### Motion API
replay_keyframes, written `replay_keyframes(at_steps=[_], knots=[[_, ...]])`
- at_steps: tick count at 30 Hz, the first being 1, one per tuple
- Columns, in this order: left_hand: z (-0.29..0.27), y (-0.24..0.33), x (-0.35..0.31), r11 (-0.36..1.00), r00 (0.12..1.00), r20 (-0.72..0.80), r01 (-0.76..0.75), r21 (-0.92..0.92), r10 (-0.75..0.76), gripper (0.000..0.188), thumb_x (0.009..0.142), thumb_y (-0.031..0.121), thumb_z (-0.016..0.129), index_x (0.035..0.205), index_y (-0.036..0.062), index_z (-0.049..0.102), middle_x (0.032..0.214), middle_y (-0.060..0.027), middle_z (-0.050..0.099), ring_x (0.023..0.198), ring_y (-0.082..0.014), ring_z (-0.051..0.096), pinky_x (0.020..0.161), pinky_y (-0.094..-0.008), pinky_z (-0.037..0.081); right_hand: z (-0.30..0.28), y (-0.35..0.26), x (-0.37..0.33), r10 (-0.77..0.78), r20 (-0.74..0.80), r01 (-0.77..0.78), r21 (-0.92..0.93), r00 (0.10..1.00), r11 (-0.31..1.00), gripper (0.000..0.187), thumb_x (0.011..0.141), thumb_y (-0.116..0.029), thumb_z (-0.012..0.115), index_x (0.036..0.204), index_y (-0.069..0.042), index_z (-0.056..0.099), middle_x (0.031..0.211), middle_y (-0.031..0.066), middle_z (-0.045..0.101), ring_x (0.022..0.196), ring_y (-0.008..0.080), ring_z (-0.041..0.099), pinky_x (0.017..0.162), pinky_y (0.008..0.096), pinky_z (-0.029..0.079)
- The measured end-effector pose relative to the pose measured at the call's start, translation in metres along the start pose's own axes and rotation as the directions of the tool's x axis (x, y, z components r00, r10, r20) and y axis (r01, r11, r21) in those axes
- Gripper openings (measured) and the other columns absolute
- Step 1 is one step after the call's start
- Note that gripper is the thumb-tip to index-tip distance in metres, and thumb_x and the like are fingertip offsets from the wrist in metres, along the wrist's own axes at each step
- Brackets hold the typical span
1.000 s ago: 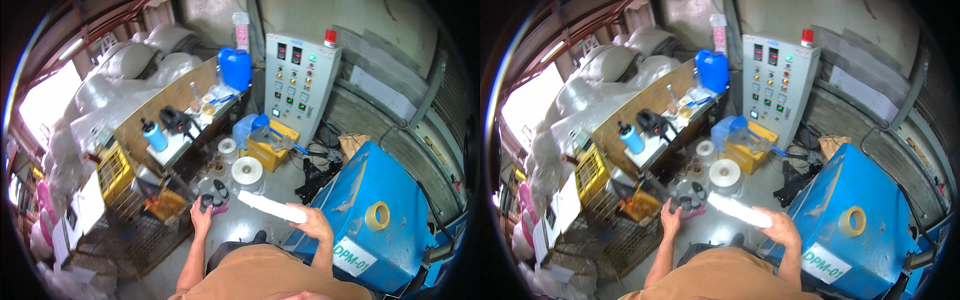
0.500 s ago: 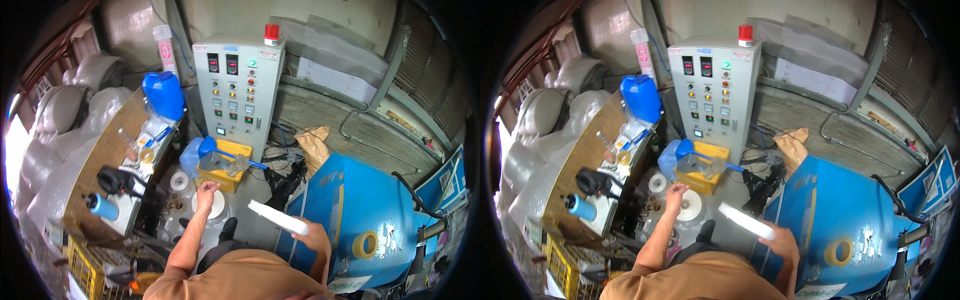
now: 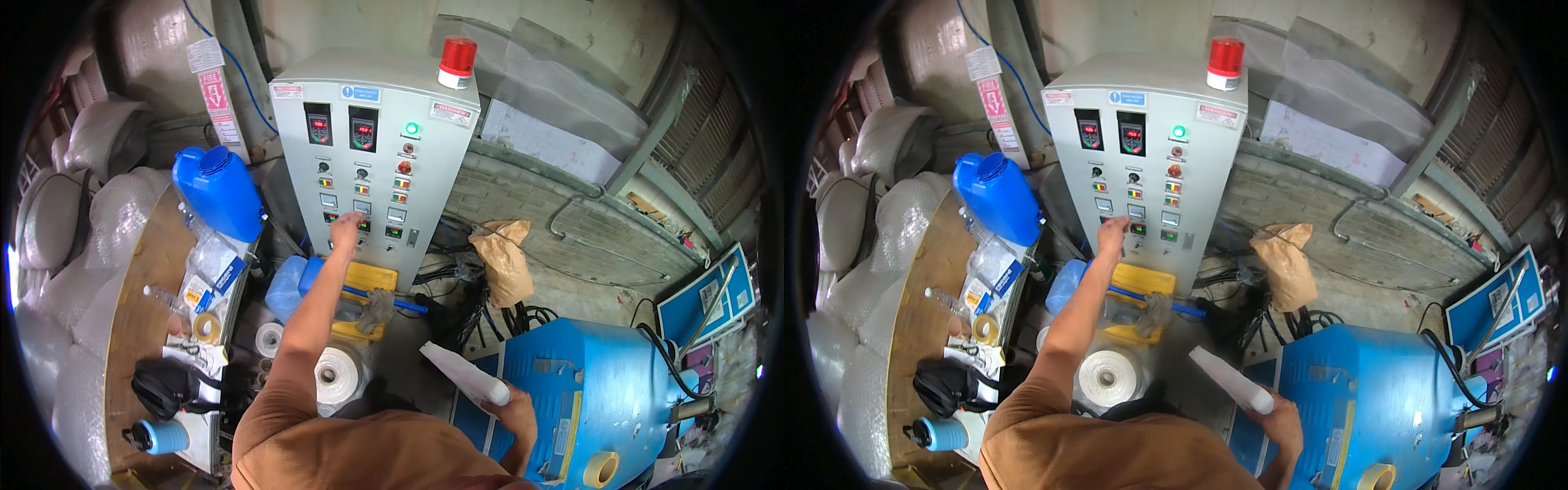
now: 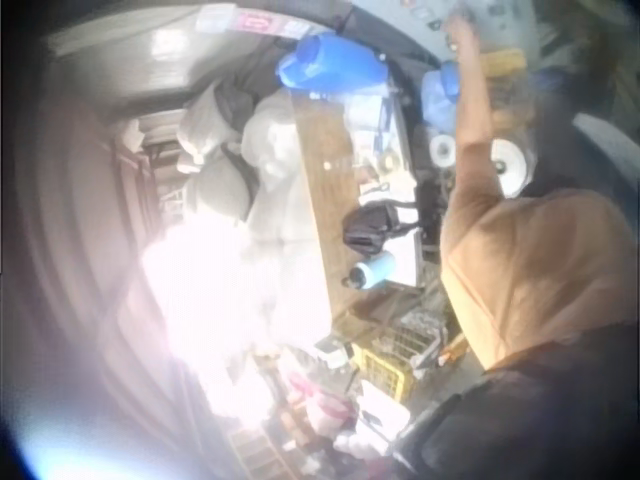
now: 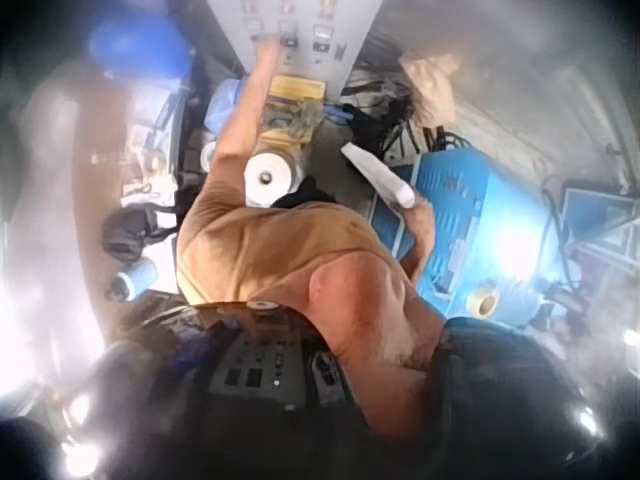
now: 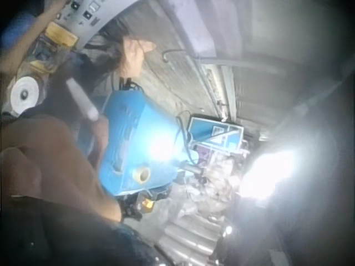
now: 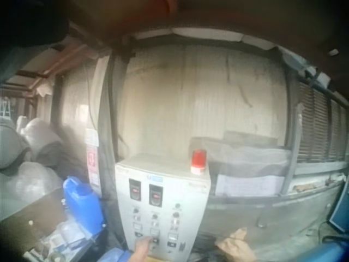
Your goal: The person repeatedly picks up white rectangular blocks and feeds them into a blue industrial machine. They also handle and adjust large black plastic bags on the machine's hopper and floor throughout the process.
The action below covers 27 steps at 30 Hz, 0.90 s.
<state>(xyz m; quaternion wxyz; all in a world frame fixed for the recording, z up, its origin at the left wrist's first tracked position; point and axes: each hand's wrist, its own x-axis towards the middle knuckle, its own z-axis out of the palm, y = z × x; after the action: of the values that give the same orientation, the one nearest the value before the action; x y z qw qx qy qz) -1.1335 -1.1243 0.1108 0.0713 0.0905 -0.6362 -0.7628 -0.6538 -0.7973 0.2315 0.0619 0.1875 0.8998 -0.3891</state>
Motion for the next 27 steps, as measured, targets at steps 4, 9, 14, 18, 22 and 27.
replay_keyframes(at_steps=[4,9,14,18,22,27], knots=[[0.019,-0.008,0.102,1.0,0.99,-0.142,-0.005,0.0,0.005,0.025,0.086,0.019,0.078,0.099,-0.0009,0.075,0.091,-0.0076,0.074,0.084,-0.0185,0.065,0.076,-0.034,0.052,0.009,-0.008,0.022,0.032,-0.009,-0.032,0.055,0.999,0.998,0.053,0.074,-0.012,0.087,0.125,-0.009,0.073,0.11,0.0184,0.076,0.103,0.0314,0.075,0.088,0.0386,0.057],[0.055,-0.011,0.147,0.987,0.937,-0.35,0.059,0.147,-0.004,0.04,0.08,0.02,0.088,0.107,0.0016,0.064,0.09,-0.0104,0.072,0.077,-0.022,0.068,0.073,-0.0369,0.055,0.014,-0.016,0.031,0.128,-0.051,-0.127,0.029,0.99,0.992,0.053,0.073,-0.012,0.087,0.124,-0.008,0.073,0.108,0.0183,0.076,0.101,0.0303,0.076,0.087,0.0384,0.057],[0.075,-0.01,0.154,0.994,0.944,-0.326,0.08,0.07,-0.053,0.027,0.085,0.017,0.084,0.097,0.002,0.065,0.085,-0.0085,0.071,0.058,-0.0173,0.064,0.058,-0.035,0.054,0.021,-0.013,0.028,0.179,-0.092,-0.174,0.056,0.98,0.983,0.052,0.073,-0.013,0.088,0.122,-0.007,0.074,0.105,0.0178,0.077,0.097,0.0293,0.076,0.086,0.0381,0.057],[0.061,-0.027,0.181,0.999,0.947,-0.319,0.037,0.034,-0.025,0.022,0.086,0.016,0.082,0.091,0.0018,0.065,0.079,-0.0072,0.07,0.057,-0.017,0.064,0.055,-0.0341,0.053,0.025,-0.011,0.03,0.221,-0.079,-0.216,0.07,0.972,0.974,0.052,0.07,-0.01,0.089,0.12,-0.006,0.074,0.104,0.0165,0.078,0.095,0.0254,0.076,0.086,0.0378,0.057],[0.066,-0.034,0.184,0.999,0.953,-0.3,0.05,0.004,-0.046,0.02,0.086,0.015,0.081,0.09,0.0017,0.066,0.078,-0.0068,0.071,0.056,-0.0165,0.063,0.053,-0.033,0.052,0.027,-0.016,0.023,0.252,-0.092,-0.249,0.048,0.963,0.967,0.052,0.069,-0.008,0.089,0.119,-0.006,0.075,0.103,0.0164,0.078,0.094,0.0248,0.076,0.085,0.0379,0.057],[0.064,-0.034,0.189,0.998,0.959,-0.278,0.039,-0.058,-0.054,0.02,0.085,0.013,0.081,0.091,0.0006,0.066,0.078,-0.0075,0.072,0.055,-0.0163,0.063,0.051,-0.0317,0.051,0.03,-0.015,0.016,0.242,-0.111,-0.242,0.018,0.964,0.97,0.052,0.068,-0.009,0.089,0.118,-0.007,0.075,0.103,0.0162,0.078,0.093,0.0266,0.076,0.085,0.0382,0.057]])
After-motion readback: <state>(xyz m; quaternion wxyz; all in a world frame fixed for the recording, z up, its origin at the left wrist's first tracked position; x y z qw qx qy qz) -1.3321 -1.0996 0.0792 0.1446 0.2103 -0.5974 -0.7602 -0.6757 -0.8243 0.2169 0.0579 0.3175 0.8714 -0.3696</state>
